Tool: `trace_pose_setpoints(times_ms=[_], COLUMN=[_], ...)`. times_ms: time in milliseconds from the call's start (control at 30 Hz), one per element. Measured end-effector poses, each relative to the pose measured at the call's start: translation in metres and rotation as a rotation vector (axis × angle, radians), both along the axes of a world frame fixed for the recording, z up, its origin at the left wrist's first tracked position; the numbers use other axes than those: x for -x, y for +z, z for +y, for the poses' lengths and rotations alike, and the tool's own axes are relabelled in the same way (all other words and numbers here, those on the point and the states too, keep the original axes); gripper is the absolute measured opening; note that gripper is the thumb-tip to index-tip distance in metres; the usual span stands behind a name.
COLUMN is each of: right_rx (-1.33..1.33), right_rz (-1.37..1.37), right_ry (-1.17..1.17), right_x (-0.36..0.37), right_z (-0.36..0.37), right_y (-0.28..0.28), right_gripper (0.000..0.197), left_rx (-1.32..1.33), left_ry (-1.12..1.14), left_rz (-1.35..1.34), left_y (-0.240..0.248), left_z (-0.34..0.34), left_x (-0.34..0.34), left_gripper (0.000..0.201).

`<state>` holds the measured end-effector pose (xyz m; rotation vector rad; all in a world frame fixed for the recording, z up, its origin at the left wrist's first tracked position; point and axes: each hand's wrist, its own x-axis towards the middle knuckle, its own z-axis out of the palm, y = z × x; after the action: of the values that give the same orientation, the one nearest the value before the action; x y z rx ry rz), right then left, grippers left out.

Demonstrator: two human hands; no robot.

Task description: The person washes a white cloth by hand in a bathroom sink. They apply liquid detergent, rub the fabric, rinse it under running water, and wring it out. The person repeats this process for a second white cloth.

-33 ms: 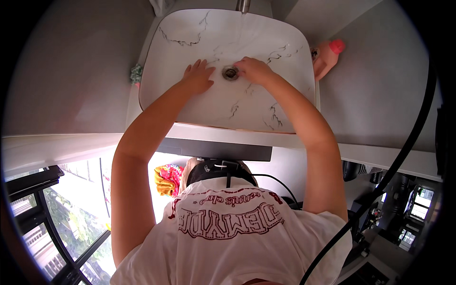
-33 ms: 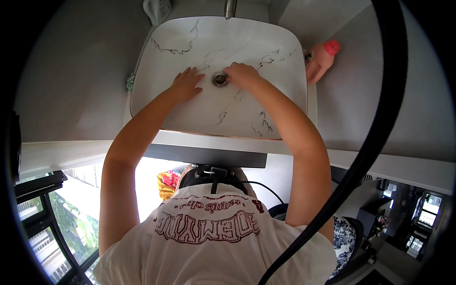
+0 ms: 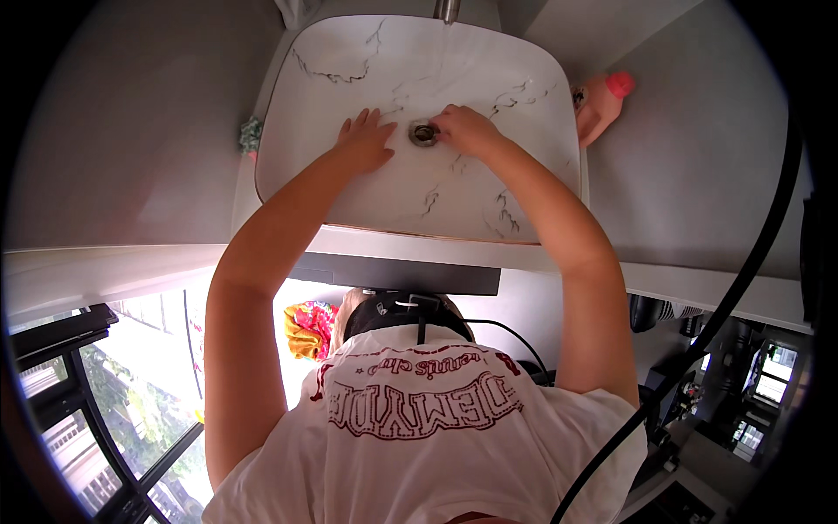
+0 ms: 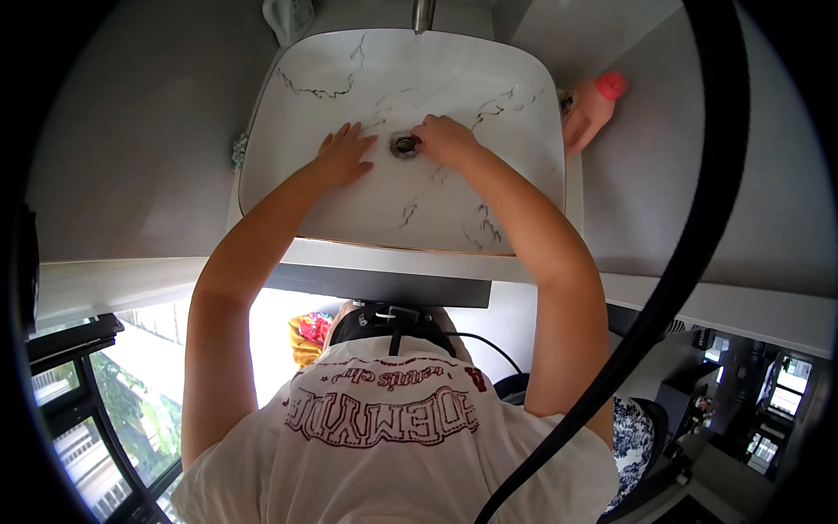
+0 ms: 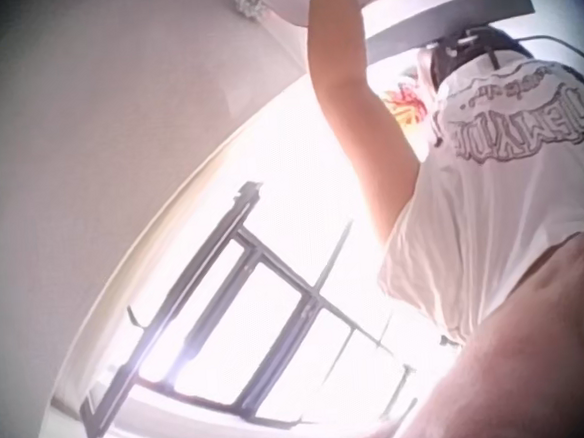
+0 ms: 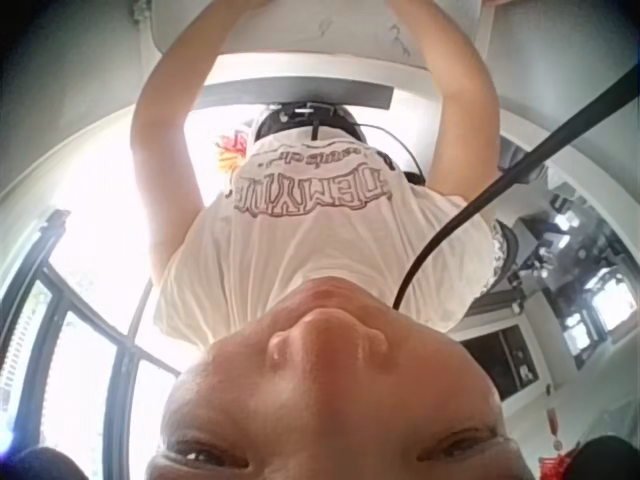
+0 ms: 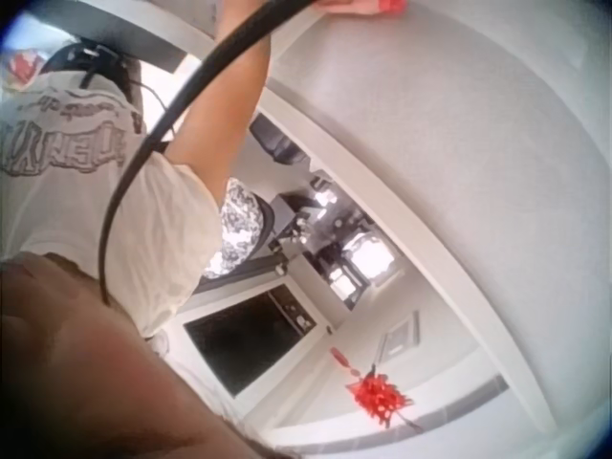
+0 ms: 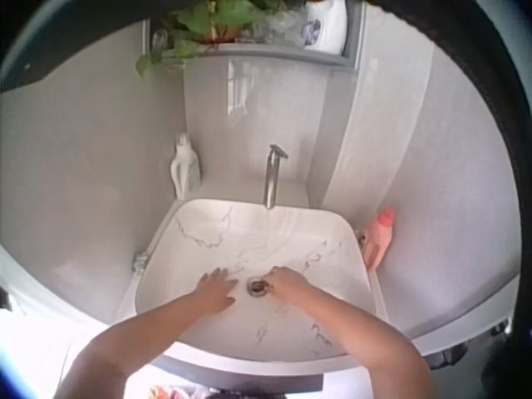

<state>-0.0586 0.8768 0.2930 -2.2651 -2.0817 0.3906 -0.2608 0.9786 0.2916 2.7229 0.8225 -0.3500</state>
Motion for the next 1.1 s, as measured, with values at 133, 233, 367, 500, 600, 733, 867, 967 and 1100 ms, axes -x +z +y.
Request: trace_pose_setpoints(times_ms=[133, 233, 367, 500, 600, 733, 867, 967, 1100], right_rx=[-0.137, -0.194, -0.253, -0.305, -0.323, -0.330, -0.344, -0.286, -0.260], right_rz=[0.023, -0.028, -0.068, -0.075, -0.076, -0.067, -0.041, -0.048, -0.038], right_ry=[-0.013, -0.001, 0.058, 0.037, 0.030, 0.017, 0.033, 0.036, 0.029], right_x=[0.007, 0.012, 0.010, 0.011, 0.012, 0.014, 0.010, 0.009, 0.008], right_z=[-0.004, -0.004, -0.003, -0.003, -0.004, -0.003, -0.006, -0.005, -0.005], right_y=[-0.012, -0.011, -0.022, -0.024, -0.025, -0.025, -0.026, -0.023, -0.022], right_gripper=[0.029, 0.025, 0.018, 0.013, 0.012, 0.012, 0.013, 0.014, 0.017], left_rx=[0.003, 0.031, 0.037, -0.015, -0.052, -0.014, -0.065, 0.017, -0.040], left_ry=[0.061, 0.102, 0.108, -0.038, -0.100, -0.143, -0.238, -0.204, -0.119], left_rz=[0.100, 0.164, 0.216, 0.227, 0.206, 0.239, 0.306, 0.330, 0.218], left_y=[0.001, 0.014, 0.015, 0.016, 0.016, 0.022, 0.026, 0.031, 0.019], left_z=[-0.009, -0.017, -0.021, -0.024, -0.024, -0.022, -0.030, -0.021, 0.000], left_x=[-0.002, 0.000, 0.001, -0.001, -0.004, -0.013, -0.014, -0.015, -0.009], left_gripper=[0.067, 0.071, 0.070, 0.067, 0.066, 0.065, 0.068, 0.076, 0.082])
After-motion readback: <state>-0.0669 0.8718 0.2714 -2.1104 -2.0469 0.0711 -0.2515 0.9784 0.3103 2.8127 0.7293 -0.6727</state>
